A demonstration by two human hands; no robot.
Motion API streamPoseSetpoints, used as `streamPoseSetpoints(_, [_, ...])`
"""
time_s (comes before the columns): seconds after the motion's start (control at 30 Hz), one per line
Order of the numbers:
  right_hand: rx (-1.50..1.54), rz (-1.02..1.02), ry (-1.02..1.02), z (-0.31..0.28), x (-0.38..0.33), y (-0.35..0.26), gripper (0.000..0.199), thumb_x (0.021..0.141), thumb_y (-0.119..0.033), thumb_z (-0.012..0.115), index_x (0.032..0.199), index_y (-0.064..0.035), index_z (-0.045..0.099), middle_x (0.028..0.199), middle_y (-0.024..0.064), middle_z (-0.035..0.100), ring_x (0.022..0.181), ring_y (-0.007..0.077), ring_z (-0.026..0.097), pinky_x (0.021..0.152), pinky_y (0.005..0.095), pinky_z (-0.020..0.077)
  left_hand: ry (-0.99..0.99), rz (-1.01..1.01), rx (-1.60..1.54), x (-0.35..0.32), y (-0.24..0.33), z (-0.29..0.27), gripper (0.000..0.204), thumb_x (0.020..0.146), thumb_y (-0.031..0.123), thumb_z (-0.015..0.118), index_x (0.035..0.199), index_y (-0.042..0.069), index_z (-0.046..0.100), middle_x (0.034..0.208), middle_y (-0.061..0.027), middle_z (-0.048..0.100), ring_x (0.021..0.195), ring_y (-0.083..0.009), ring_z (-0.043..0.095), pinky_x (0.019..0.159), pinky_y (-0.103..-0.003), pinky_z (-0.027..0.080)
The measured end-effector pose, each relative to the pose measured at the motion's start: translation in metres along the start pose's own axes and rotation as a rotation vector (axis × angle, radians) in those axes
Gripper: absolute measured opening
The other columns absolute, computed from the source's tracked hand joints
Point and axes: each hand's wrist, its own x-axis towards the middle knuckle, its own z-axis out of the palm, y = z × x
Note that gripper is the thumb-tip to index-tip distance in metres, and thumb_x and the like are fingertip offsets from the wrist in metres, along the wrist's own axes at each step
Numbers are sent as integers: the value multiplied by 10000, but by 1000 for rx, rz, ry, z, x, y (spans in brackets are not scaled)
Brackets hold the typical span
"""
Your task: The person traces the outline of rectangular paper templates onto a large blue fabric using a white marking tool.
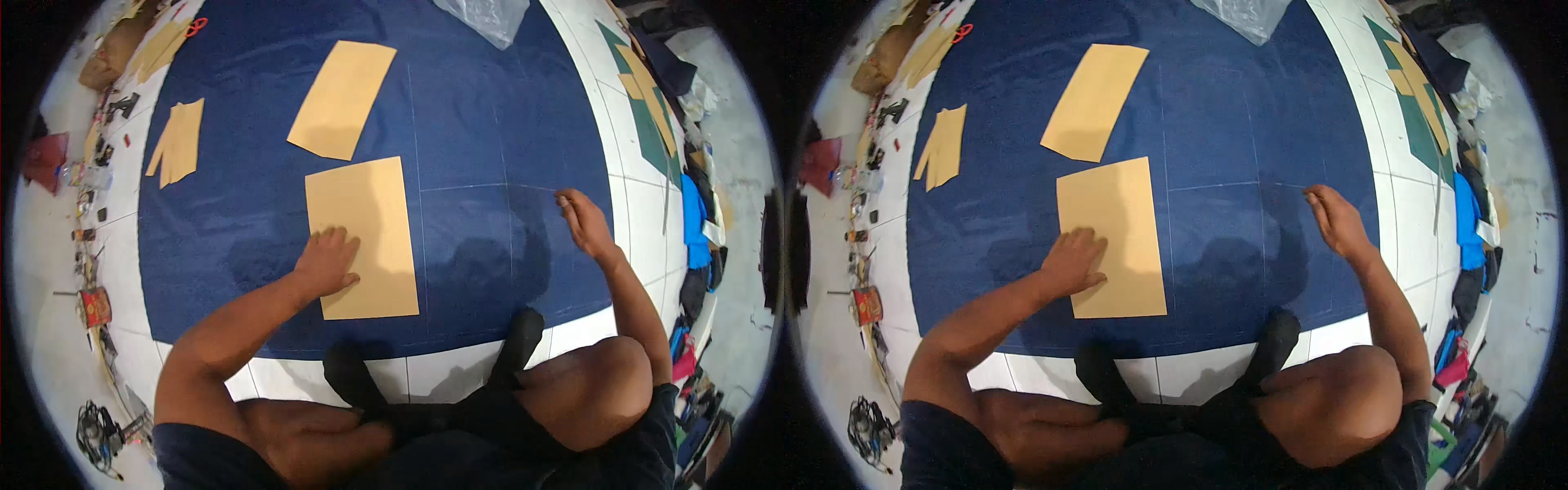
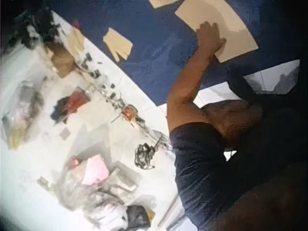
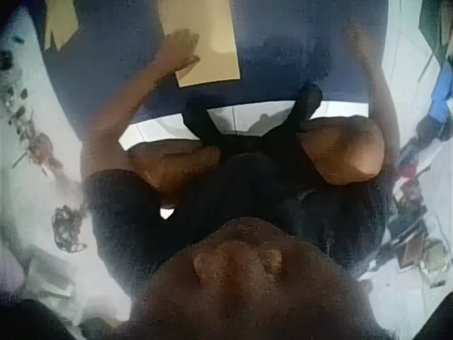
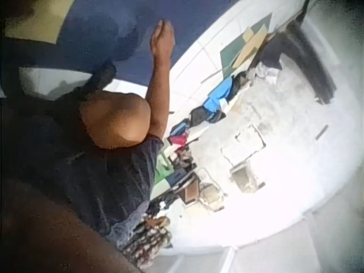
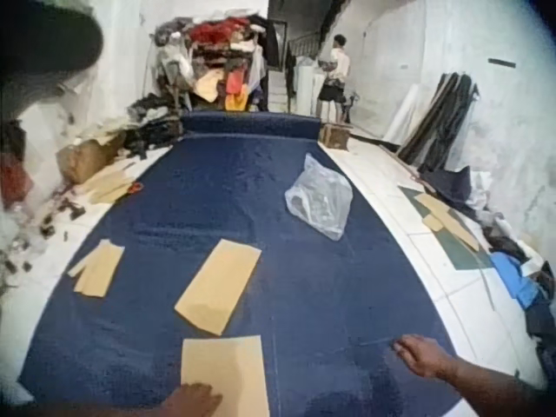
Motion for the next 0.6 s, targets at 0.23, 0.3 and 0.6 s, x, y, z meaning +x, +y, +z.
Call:
streamPoseSetpoints(0.23, [-219, 184, -176, -55, -111, 18, 252, 1071, -160, 472, 1256, -37, 590, 1177, 190, 671, 1041, 334, 699, 877, 413, 561, 332, 142, 80, 22, -12, 17, 1096, 701, 673, 787, 1522, 66, 387, 1472, -275, 382, 1428, -427, 330, 1160, -657, 251])
streamPoseSetpoints(0.3, [-192, 262, -87, -71, -122, -2, 249, 1067, -166, 489, 1241, -30, 603, 1177, 183, 678, 1034, 334, 701, 871, 410, 562, 263, 168, 103, 16, -2, 12, 1129, 673, 680, 802, 1520, 62, 382, 1468, -273, 377, 1414, -437, 337, 1152, -666, 259])
streamPoseSetpoints(0.6, [-289, -1, 100, -70, -37, -32, 288, 1076, -255, 474, 1261, -68, 590, 1173, 159, 677, 1063, 345, 676, 928, 428, 541, 143, 143, 87, 5, 20, 24, 1098, 655, 618, 846, 1498, 68, 408, 1487, -249, 373, 1407, -445, 353, 1131, -604, 345])
